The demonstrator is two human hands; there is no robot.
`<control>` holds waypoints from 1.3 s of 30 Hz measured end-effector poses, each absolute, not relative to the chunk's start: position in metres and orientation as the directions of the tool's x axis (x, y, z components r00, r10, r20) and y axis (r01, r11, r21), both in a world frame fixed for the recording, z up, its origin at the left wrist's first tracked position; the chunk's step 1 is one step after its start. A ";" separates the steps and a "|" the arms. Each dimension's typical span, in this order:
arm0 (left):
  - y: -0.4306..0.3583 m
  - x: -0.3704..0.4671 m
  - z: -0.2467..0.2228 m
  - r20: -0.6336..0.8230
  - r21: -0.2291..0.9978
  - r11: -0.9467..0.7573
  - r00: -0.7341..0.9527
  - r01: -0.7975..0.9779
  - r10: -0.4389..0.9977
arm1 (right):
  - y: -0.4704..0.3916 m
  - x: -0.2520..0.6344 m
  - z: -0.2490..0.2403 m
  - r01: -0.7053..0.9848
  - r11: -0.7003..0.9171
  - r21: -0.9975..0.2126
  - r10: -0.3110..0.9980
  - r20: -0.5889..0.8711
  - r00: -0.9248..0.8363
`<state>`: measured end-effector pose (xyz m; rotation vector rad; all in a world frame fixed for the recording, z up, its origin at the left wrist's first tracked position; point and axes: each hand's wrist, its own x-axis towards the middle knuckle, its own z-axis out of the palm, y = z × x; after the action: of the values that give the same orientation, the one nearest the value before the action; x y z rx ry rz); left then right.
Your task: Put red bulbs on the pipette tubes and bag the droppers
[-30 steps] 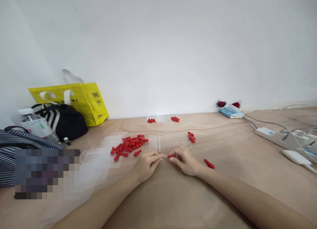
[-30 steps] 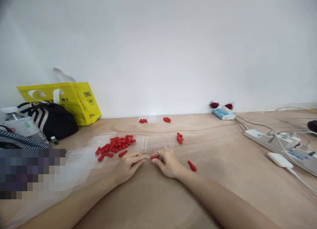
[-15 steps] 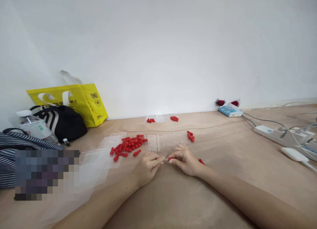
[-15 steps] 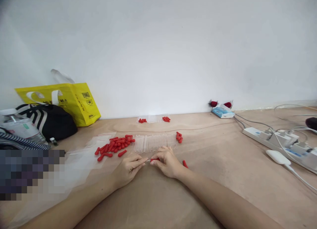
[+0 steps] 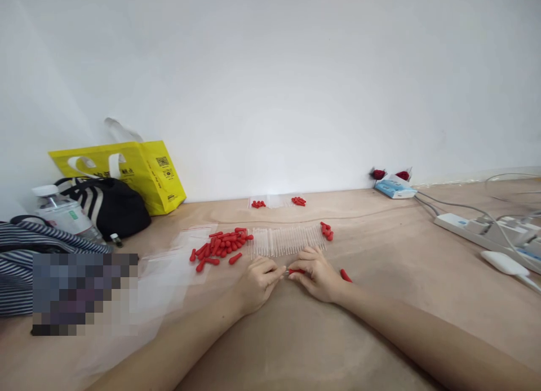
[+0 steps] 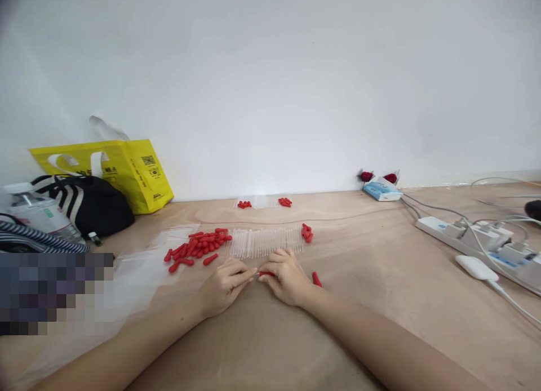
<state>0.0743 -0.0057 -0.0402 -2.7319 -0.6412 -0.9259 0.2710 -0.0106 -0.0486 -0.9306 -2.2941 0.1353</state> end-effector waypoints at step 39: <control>-0.011 0.077 -0.036 0.634 0.005 -0.869 0.671 0.495 0.386 | -0.013 0.272 -0.045 0.593 0.780 -0.200 0.574 0.605 -0.551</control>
<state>0.0769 -0.0113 -0.0364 -2.7162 -0.7217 -0.9728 0.2718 -0.0127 -0.0449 -0.8635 -2.2940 -0.0363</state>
